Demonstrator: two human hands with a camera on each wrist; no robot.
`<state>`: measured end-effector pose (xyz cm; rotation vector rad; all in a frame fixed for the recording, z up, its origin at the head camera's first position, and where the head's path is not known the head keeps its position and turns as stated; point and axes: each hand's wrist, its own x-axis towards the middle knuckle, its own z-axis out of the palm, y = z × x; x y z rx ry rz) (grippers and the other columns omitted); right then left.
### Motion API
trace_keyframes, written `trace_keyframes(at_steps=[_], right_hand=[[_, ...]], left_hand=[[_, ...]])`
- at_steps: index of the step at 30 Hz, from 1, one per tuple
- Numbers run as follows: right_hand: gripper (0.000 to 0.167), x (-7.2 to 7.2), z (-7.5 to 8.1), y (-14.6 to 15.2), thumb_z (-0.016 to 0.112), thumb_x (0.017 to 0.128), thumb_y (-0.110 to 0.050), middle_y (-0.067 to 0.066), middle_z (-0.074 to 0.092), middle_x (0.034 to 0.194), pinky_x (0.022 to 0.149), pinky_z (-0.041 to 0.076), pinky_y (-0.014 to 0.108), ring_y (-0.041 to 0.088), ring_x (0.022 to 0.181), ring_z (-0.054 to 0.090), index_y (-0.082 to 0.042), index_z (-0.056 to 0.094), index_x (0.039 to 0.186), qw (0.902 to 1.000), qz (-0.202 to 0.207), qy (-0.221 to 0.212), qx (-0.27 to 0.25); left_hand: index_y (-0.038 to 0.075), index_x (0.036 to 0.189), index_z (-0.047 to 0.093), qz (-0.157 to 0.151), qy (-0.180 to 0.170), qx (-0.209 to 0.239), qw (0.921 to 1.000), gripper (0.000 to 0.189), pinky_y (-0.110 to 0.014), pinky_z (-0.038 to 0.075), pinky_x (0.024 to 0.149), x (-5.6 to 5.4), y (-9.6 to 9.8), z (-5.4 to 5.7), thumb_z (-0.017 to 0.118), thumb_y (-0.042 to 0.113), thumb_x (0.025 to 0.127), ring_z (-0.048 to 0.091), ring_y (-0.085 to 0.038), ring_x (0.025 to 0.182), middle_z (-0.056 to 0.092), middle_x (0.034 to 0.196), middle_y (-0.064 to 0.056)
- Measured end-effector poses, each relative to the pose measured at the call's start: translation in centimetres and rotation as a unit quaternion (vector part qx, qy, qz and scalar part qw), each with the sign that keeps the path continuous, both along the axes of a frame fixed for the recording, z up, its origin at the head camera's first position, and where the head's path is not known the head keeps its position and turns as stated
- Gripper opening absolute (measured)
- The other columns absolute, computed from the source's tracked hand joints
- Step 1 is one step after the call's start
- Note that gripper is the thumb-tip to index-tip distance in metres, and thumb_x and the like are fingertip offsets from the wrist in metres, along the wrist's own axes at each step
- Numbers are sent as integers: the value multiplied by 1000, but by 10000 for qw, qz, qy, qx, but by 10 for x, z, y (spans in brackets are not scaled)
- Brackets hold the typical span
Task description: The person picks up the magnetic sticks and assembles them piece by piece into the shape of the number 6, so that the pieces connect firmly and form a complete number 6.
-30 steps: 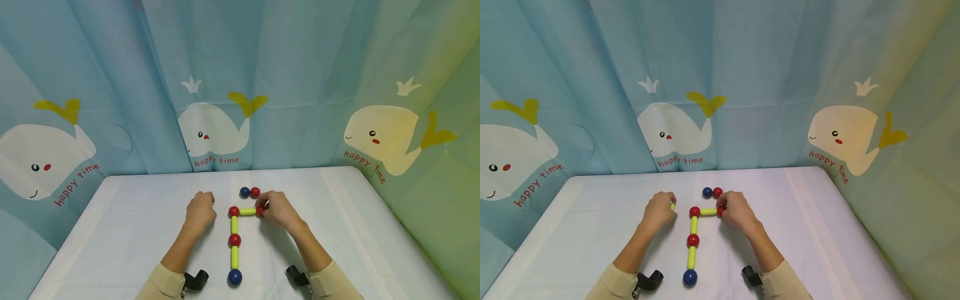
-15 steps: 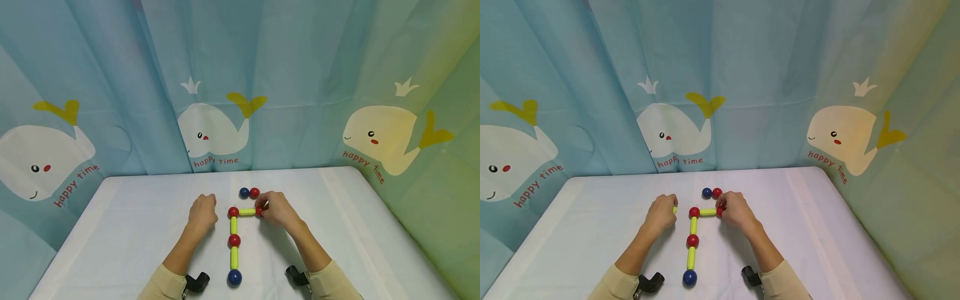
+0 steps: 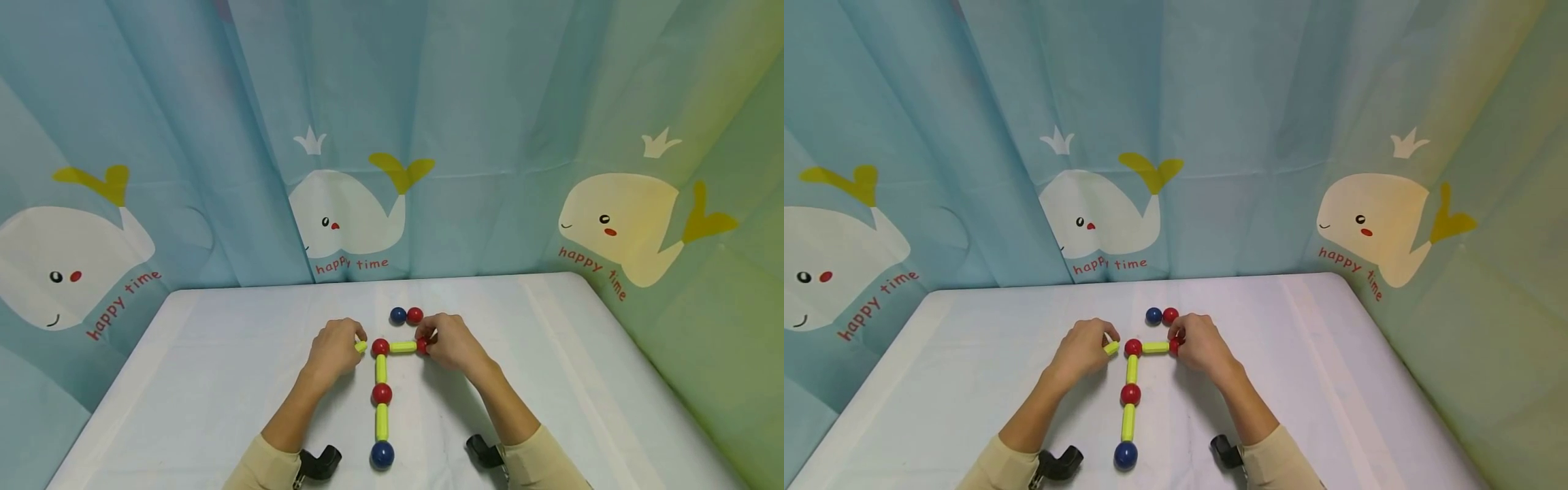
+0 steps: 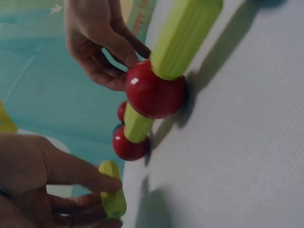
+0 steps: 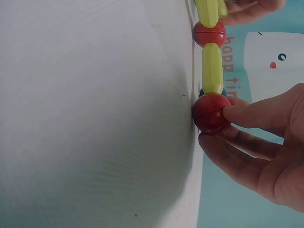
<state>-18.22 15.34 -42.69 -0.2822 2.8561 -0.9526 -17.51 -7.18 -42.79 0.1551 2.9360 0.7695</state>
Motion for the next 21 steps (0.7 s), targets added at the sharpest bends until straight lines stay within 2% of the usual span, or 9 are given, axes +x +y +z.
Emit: trace_keyframes(at_steps=[4, 9, 13, 21], right_hand=[[22, 0, 1, 0, 70, 82, 13, 9, 70, 87, 66, 52, 28, 20, 78, 57, -7, 75, 90, 10000, 24, -23, 8], [23, 1, 2, 0, 69, 82, 14, 10, 70, 88, 67, 53, 29, 20, 79, 57, -6, 75, 91, 10000, 56, -17, -7], [23, 0, 2, 1, 69, 82, 14, 11, 70, 88, 67, 53, 29, 20, 79, 57, -6, 75, 90, 10000, 76, -14, -22], [22, -1, 1, 2, 69, 81, 13, 9, 70, 86, 67, 53, 29, 20, 78, 56, -7, 74, 89, 9999, 108, 22, 10]], left_hand=[[9, 108, 78, -155, -185, 440, 9987, 25, -33, 57, 73, 3, 5, 9, 80, -1, 85, 58, -20, 84, 66, 90, -4], [9, 108, 79, -503, -155, 710, 9961, 26, -30, 54, 71, 10, 8, 18, 80, -1, 84, 56, -20, 86, 65, 89, -3], [10, 109, 81, -827, -135, 830, 9930, 25, -30, 52, 72, 14, 12, 22, 79, 0, 85, 56, -19, 86, 66, 87, -1], [10, 110, 81, -1472, -408, 942, 9838, 28, -30, 51, 76, 21, 20, 23, 84, 5, 83, 58, -15, 85, 71, 86, 3]])
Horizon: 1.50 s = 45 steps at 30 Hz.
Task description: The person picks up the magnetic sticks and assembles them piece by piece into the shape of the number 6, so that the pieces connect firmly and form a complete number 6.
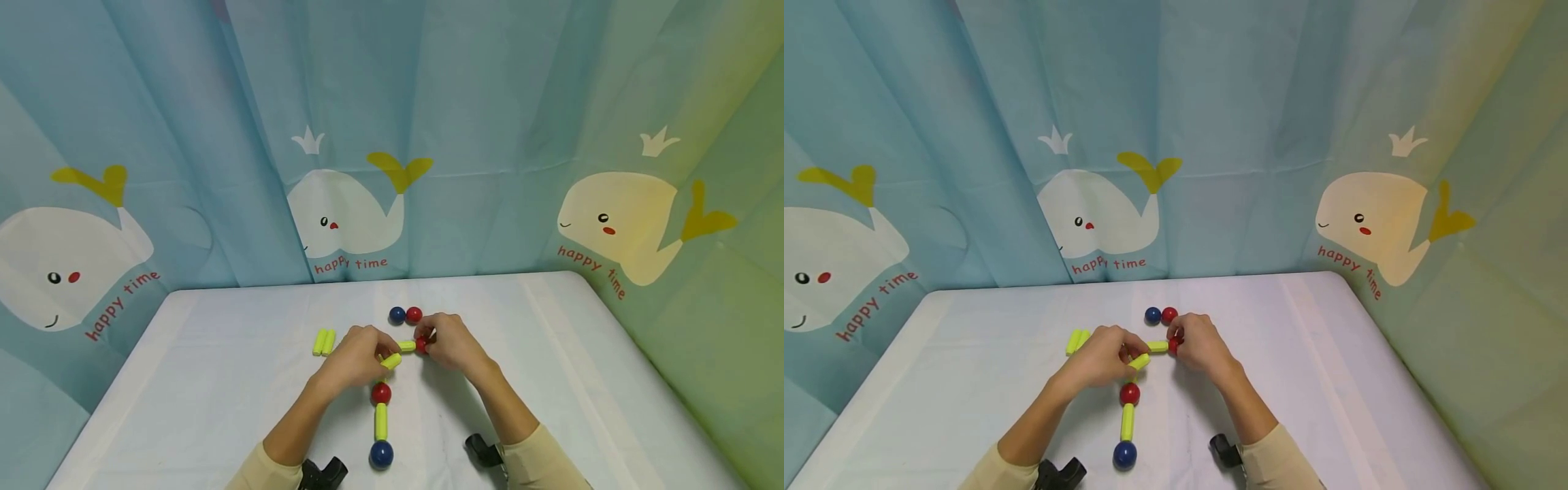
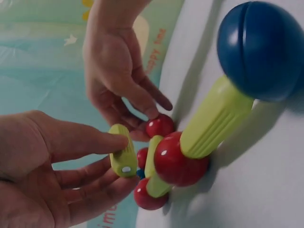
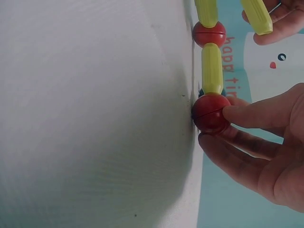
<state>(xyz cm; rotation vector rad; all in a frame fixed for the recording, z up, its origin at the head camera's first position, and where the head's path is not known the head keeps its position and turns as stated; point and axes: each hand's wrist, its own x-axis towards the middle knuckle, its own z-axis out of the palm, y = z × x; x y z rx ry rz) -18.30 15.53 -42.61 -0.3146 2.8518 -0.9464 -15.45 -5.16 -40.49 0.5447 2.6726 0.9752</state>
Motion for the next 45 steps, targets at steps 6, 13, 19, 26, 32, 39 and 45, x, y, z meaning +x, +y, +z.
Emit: trace_keyframes(at_steps=[6, 13, 19, 26, 32, 39, 45], right_hand=[[23, -1, -1, 0, 68, 79, 14, 5, 69, 81, 66, 53, 28, 17, 74, 58, -6, 74, 88, 9999, 52, 111, -11], [24, 1, 0, 1, 66, 79, 14, 3, 67, 78, 65, 50, 27, 17, 73, 57, -7, 73, 86, 9998, 67, 209, 40], [24, -1, -1, 0, 66, 79, 14, 2, 67, 78, 64, 50, 27, 18, 74, 57, -7, 73, 86, 9998, 53, 175, 50], [24, -1, -1, 1, 66, 78, 15, 3, 67, 77, 64, 48, 27, 16, 73, 57, -8, 73, 85, 9994, 133, 313, 89], [26, 0, 0, 2, 64, 77, 15, 2, 67, 76, 65, 48, 27, 15, 73, 57, -8, 73, 85, 9993, 190, 331, 64], [25, 0, 0, 2, 65, 78, 15, 2, 67, 77, 65, 48, 27, 16, 74, 57, -8, 73, 85, 9993, 174, 330, 71], [24, -1, -1, 1, 67, 78, 14, 1, 66, 77, 66, 49, 27, 16, 74, 57, -8, 73, 86, 9995, 145, 276, 75]], left_hand=[[10, 109, 81, -487, -71, 175, 9986, 26, -22, 53, 65, 4, 7, -4, 83, 4, 83, 62, -11, 82, 74, 88, 3], [7, 108, 81, -858, -136, 335, 9957, 25, -21, 53, 57, 6, 15, -9, 82, 1, 84, 63, -4, 62, 75, 83, 0], [7, 108, 81, -964, -168, 294, 9948, 26, -22, 52, 52, 8, 19, -14, 80, -1, 84, 61, -5, 57, 75, 81, -1], [8, 108, 82, -1092, -30, 179, 9939, 28, -20, 53, 53, 9, 22, -18, 80, -4, 82, 61, -1, 67, 78, 86, 1], [10, 106, 83, -1116, -74, 46, 9937, 29, -19, 52, 59, 10, 24, -20, 81, -4, 81, 61, -1, 70, 78, 85, 3], [12, 106, 83, -1108, 6, -128, 9938, 30, -18, 51, 65, 10, 25, -20, 82, -3, 80, 60, 0, 73, 77, 84, 6], [12, 105, 83, -1065, -14, -220, 9941, 28, -18, 51, 68, 13, 26, -18, 83, -2, 81, 60, -1, 74, 77, 85, 6]])
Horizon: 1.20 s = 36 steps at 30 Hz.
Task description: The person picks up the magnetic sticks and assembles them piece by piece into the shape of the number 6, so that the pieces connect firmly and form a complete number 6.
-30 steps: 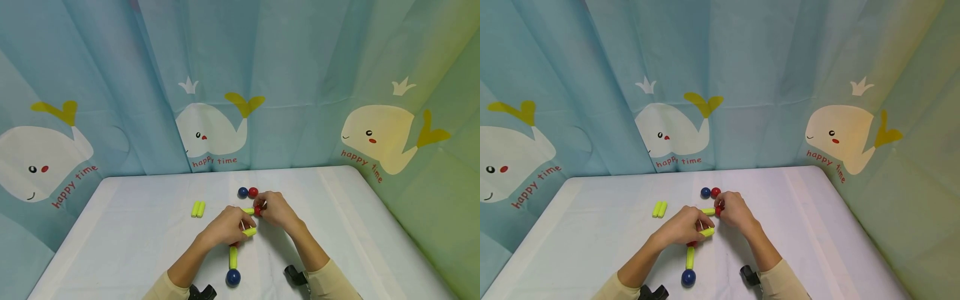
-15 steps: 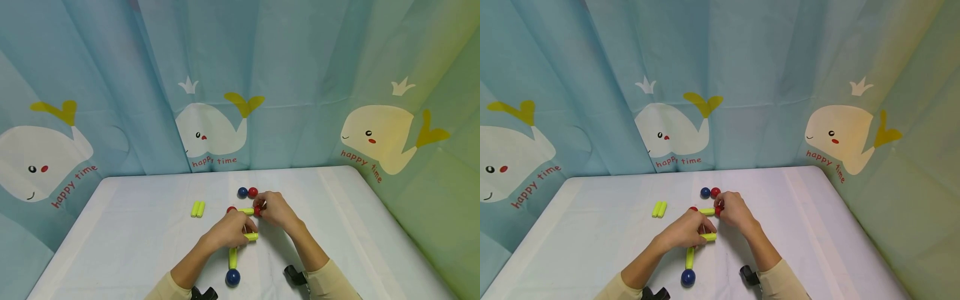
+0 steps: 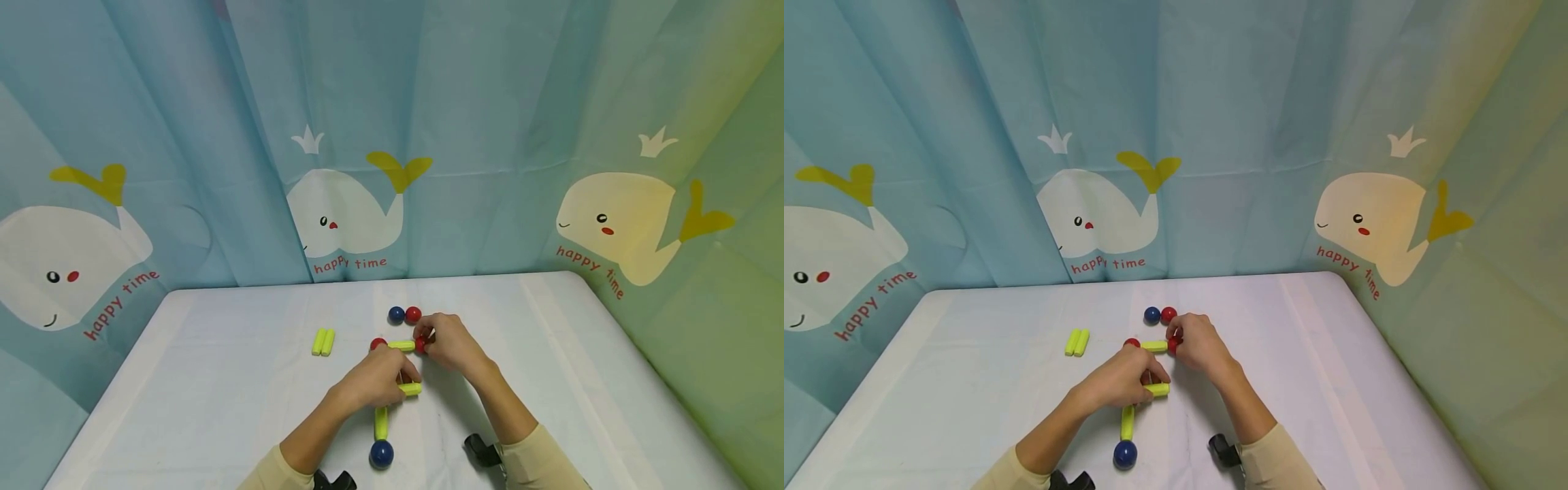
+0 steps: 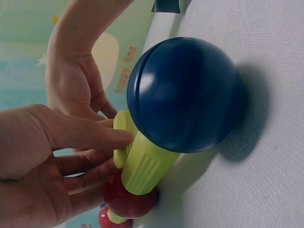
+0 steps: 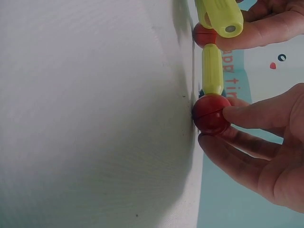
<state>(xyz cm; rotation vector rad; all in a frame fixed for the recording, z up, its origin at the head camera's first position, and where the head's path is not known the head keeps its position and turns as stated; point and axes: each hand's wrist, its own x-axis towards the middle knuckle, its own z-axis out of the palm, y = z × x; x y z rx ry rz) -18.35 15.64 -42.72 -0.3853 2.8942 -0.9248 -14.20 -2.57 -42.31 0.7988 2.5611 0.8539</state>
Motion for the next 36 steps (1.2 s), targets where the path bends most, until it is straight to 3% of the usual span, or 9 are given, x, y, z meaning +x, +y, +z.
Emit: trace_keyframes(at_steps=[24, 36], right_hand=[[23, -1, -1, -1, 68, 80, 12, 5, 68, 83, 68, 50, 28, 18, 78, 57, -9, 73, 88, 9998, -83, -180, 14], [24, 0, 0, 0, 66, 79, 14, 5, 68, 79, 63, 48, 27, 17, 75, 57, -8, 73, 86, 10000, 35, 17, -11]], left_hand=[[15, 105, 84, -38, 237, -228, 9995, 35, -19, 51, 73, 5, 4, 0, 79, -7, 79, 61, -1, 75, 78, 87, 7], [15, 107, 82, -129, 299, -81, 9994, 29, -21, 52, 77, 0, -1, 2, 81, 1, 81, 66, -5, 86, 77, 92, 5]])
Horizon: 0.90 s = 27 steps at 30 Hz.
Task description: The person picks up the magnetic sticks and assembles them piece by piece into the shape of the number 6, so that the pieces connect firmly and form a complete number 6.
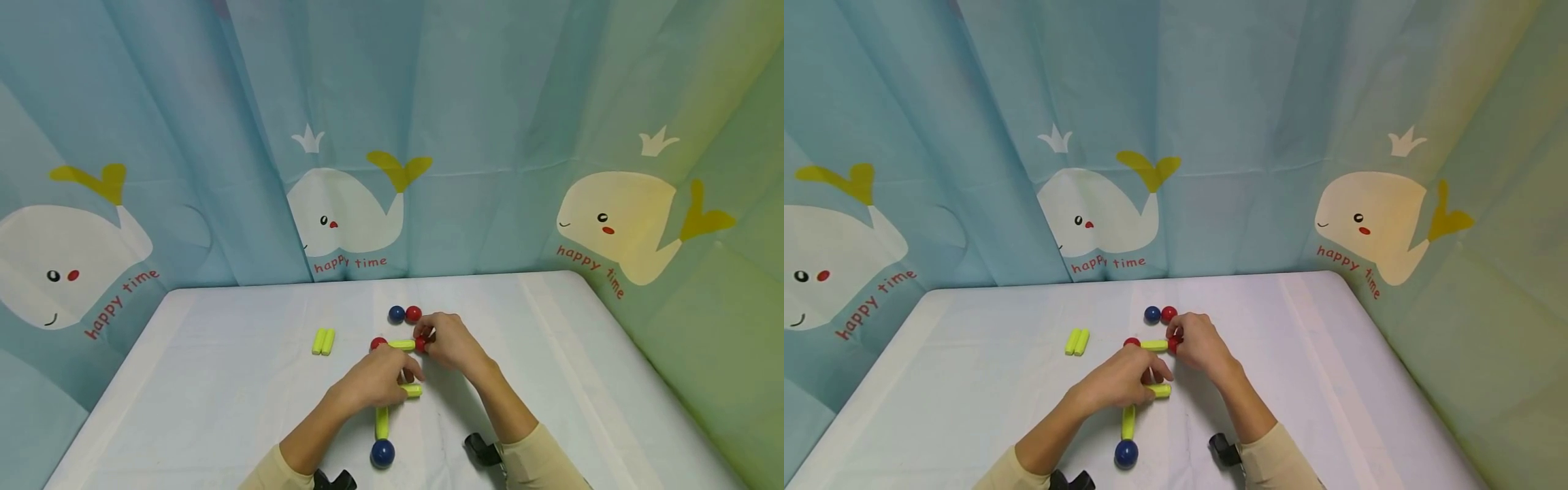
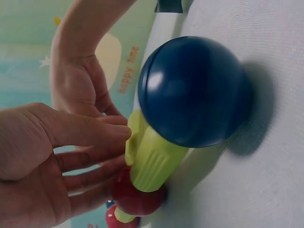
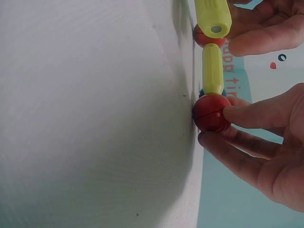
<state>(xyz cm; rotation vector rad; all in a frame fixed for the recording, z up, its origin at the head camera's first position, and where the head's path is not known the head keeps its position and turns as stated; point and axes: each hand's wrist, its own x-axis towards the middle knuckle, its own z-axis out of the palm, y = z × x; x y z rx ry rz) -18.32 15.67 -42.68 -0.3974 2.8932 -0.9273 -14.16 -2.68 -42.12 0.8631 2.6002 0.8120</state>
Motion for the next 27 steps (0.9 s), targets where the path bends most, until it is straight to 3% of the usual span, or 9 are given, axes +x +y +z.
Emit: trace_keyframes(at_steps=[4, 8, 11, 18, 22, 27], right_hand=[[25, 0, -1, 0, 65, 78, 15, 3, 68, 77, 65, 48, 27, 16, 74, 58, -8, 73, 85, 10000, 1, 39, 39], [25, -1, -1, 0, 67, 78, 15, 2, 67, 77, 65, 48, 27, 16, 74, 58, -8, 73, 86, 10000, -52, -34, 40], [24, -1, -1, -1, 68, 80, 14, 3, 67, 80, 66, 50, 27, 18, 76, 58, -9, 74, 87, 9998, -110, -158, 32], [25, 0, 1, -2, 66, 81, 14, 5, 68, 84, 68, 51, 29, 20, 80, 57, -9, 74, 90, 9996, -143, -219, 101], [25, 1, 1, -2, 67, 82, 14, 5, 68, 85, 68, 51, 29, 20, 80, 57, -8, 74, 90, 9996, -149, -205, 91], [25, 1, 1, -2, 66, 82, 14, 6, 69, 85, 68, 51, 29, 20, 80, 57, -8, 74, 90, 9997, -141, -204, 88]], left_hand=[[11, 107, 81, 328, -93, 273, 9990, 27, -22, 53, 64, -1, -5, 4, 76, -1, 84, 64, -6, 70, 75, 89, 0], [7, 106, 79, 936, -24, 347, 9950, 21, -24, 47, 53, -5, -11, 9, 72, -1, 88, 57, -11, 57, 66, 78, 0], [8, 102, 80, 1453, 344, 53, 9888, 16, -24, 45, 58, -10, -19, 9, 73, 1, 89, 54, -13, 66, 63, 76, 2], [5, 97, 77, 2502, 751, -479, 9641, 16, -37, 55, 64, -30, -45, 3, 74, -2, 83, 61, -20, 71, 72, 85, -6], [2, 96, 76, 2811, 994, -629, 9524, 19, -43, 57, 66, -37, -61, -2, 73, -4, 79, 65, -25, 74, 73, 92, -11], [0, 99, 74, 3025, 1095, -730, 9440, 21, -46, 58, 69, -41, -73, -6, 73, -4, 79, 67, -32, 83, 68, 95, -15]])
